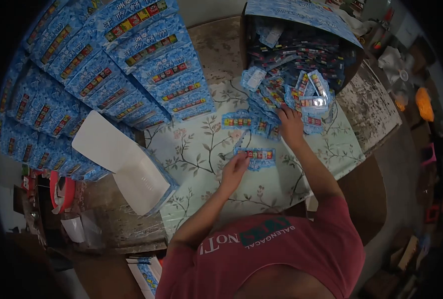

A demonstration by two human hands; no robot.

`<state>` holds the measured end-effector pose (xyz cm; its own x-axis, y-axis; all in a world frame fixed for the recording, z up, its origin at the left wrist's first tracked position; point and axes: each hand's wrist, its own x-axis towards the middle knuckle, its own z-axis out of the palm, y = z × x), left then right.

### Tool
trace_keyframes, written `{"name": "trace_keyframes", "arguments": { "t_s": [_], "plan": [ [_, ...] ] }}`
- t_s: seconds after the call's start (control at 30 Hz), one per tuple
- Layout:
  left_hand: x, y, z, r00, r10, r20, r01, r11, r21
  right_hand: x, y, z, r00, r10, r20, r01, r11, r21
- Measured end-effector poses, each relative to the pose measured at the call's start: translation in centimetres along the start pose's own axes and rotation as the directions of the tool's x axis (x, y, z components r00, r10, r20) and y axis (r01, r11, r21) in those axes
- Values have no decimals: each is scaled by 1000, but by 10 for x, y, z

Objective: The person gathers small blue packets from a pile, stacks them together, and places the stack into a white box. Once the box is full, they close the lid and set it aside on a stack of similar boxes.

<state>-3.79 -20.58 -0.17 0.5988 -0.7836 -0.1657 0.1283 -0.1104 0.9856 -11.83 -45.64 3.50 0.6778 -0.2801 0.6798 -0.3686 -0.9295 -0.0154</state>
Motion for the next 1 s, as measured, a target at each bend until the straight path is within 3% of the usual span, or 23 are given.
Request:
{"name": "trace_keyframes", "arguments": {
  "t_s": [0.07,0.1,0.2,0.33,0.4,0.47,0.53,0.57,0.6,0.63,0.73,0.77,0.8,0.83,0.87,0.9,0.93,0.97,1.0],
  "plan": [
    [21,12,21,962,-245,119,272,888,-371,-33,-30,-22,990,133,53,-141,971,194],
    [28,19,30,921,-342,188,389,768,-508,-48,-44,-29,988,140,66,-151,970,193],
    [30,15,49,928,-335,162,366,747,-555,-83,-73,-48,984,165,71,-178,950,256],
    [18,20,42,919,-374,124,377,745,-550,-102,-89,-74,982,22,187,-77,953,294],
    [22,9,32,941,-316,123,329,766,-552,-104,-88,-83,967,-42,252,-44,944,326],
    [24,3,26,952,-289,104,298,789,-537,-103,-76,-87,974,50,220,-165,821,547],
    [24,0,21,963,-257,88,264,812,-520,-95,-64,-79,983,131,130,-179,846,502],
    [24,-3,19,970,-231,69,235,839,-490,-98,-59,-66,850,355,389,-525,638,564],
    [24,-4,17,977,-206,52,207,865,-457,-102,-58,-54,606,474,639,-795,336,505],
    [19,3,15,977,-205,49,205,867,-455,-107,-62,-46,607,472,639,-794,334,508],
    [1,31,-3,994,-112,8,111,967,-231,-101,-90,-43,701,370,610,-713,330,619],
    [-8,45,-19,998,-59,35,64,985,-162,-96,-105,-59,621,329,711,-779,163,606],
    [-23,75,-32,999,11,45,-13,999,38,-91,-122,-75,537,262,802,-830,-7,558],
    [-31,85,-50,1000,-5,29,3,999,43,-92,-139,-82,550,204,810,-818,-62,571],
    [-33,92,-70,992,-37,123,-12,925,380,-94,-147,-82,540,186,821,-825,-74,560],
    [-35,99,-82,973,-105,203,-59,744,666,-97,-155,-82,492,47,869,-868,-58,494],
    [-39,106,-86,948,-246,200,-14,599,801,-99,-163,-81,431,-91,898,-903,-31,430],
    [-45,95,-89,948,-260,185,7,597,802,-101,-167,-78,421,-108,901,-907,-38,420],
    [-50,85,-89,966,-179,187,-33,631,775,-102,-167,-73,393,-147,908,-911,69,406]
  ]
}}
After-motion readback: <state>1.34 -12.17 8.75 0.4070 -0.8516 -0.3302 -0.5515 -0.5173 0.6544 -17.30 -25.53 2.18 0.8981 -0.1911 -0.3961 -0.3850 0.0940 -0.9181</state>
